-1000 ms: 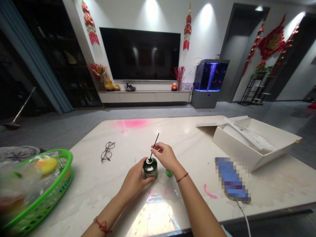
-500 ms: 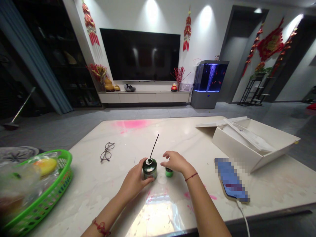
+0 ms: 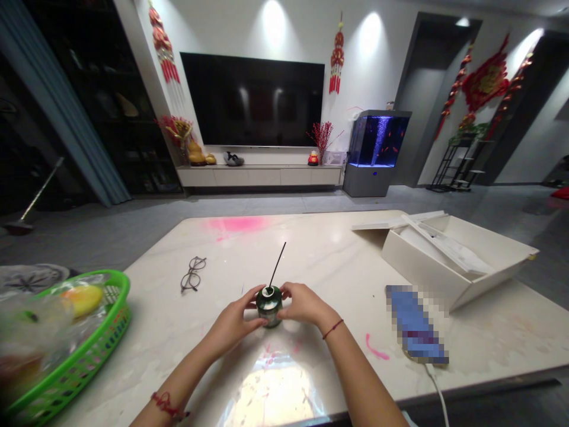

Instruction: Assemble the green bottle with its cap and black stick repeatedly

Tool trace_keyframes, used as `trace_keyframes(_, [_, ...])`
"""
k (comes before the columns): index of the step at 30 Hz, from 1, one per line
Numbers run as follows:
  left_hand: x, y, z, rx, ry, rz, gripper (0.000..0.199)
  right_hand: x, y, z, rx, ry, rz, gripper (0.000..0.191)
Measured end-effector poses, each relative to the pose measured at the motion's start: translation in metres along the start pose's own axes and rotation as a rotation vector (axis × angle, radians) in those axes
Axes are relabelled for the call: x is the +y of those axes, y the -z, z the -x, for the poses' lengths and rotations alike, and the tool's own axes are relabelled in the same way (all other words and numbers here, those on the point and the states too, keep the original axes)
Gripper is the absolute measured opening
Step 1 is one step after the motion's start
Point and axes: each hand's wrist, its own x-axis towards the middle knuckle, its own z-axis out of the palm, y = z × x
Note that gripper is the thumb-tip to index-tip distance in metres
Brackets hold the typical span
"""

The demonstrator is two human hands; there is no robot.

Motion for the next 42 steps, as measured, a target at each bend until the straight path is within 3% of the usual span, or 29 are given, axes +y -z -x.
trace_keyframes(14, [-0.009,0.012,0.002,0.0,-0.017,0.081,0.052,-0.014,-0.024,0.004,0.138,0.064,0.131,0.055])
trace_keyframes(21, [-0.018,0.027,0.0,0.05,0.029,0.052,0.046,-0.031,-0.048,0.009,0.28,-0.078,0.243,0.066])
trace_keyframes(28, [-0.026,0.037,-0.001,0.048,0.08,-0.006,0.042,-0.031,-0.077,0.006,0.482,-0.184,0.201,0.075])
trace_keyframes(34, [-0.03,0.04,0.002,-0.001,0.096,-0.078,0.04,-0.028,-0.094,0.004,0.642,-0.222,0.151,0.06])
trace_keyframes(42, [-0.038,0.043,0.0,-0.025,0.1,-0.084,0.04,-0.012,-0.087,-0.004,0.64,-0.05,0.061,0.053])
